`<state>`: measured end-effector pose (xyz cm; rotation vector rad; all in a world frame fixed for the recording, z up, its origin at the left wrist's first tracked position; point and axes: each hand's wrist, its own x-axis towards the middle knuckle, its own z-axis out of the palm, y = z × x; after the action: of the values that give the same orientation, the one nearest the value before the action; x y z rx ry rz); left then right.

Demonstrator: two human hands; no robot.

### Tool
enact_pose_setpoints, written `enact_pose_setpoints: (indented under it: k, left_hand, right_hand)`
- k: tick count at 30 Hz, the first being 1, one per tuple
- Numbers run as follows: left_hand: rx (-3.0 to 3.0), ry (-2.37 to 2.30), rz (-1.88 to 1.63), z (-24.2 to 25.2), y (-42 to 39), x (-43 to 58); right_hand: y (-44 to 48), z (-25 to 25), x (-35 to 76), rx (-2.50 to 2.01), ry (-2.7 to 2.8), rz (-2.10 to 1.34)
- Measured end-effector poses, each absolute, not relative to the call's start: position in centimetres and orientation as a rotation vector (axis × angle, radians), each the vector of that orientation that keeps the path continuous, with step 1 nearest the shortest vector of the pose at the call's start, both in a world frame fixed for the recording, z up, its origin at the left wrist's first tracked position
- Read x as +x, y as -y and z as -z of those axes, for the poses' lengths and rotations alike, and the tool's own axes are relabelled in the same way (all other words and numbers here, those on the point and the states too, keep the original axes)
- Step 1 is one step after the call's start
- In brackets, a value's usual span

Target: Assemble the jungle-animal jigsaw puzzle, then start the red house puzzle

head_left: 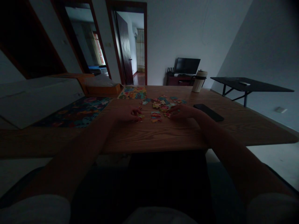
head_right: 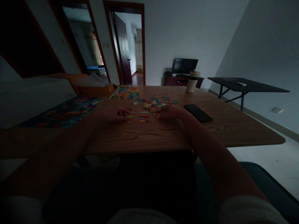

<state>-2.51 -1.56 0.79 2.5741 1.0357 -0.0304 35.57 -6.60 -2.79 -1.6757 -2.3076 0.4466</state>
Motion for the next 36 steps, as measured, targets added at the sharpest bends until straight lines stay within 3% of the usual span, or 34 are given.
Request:
enact_pose_setpoints:
  k: [5,17,21,26,36]
  left_hand:
    - [2.575,-1.040,0.046,-0.5,1.0,-2.7]
    - [2.555,-1.111,0.043,-0.8,1.4,-2.4]
    - [2.540,-1.118,0.060,-1.0,1.5,-2.5]
    - [2.570,-1.108,0.078,-1.1,1.6,-2.5]
    - [2.578,-1.067,0.043,-0.5,1.0,-2.8]
  right_hand:
    - [7.0,2.1,35.1,-1.817,2.184,-0.388]
    - [6.3,2.6,37.3,-1.864,1.943,0.441]
    - [6.4,2.8,36.7,-1.645,2.244,0.156]
    - [6.6,2.6,35.2,-1.728,2.386,-0.211]
    - [6.8,1.8,34.0,-1.742,2.445,-0.064]
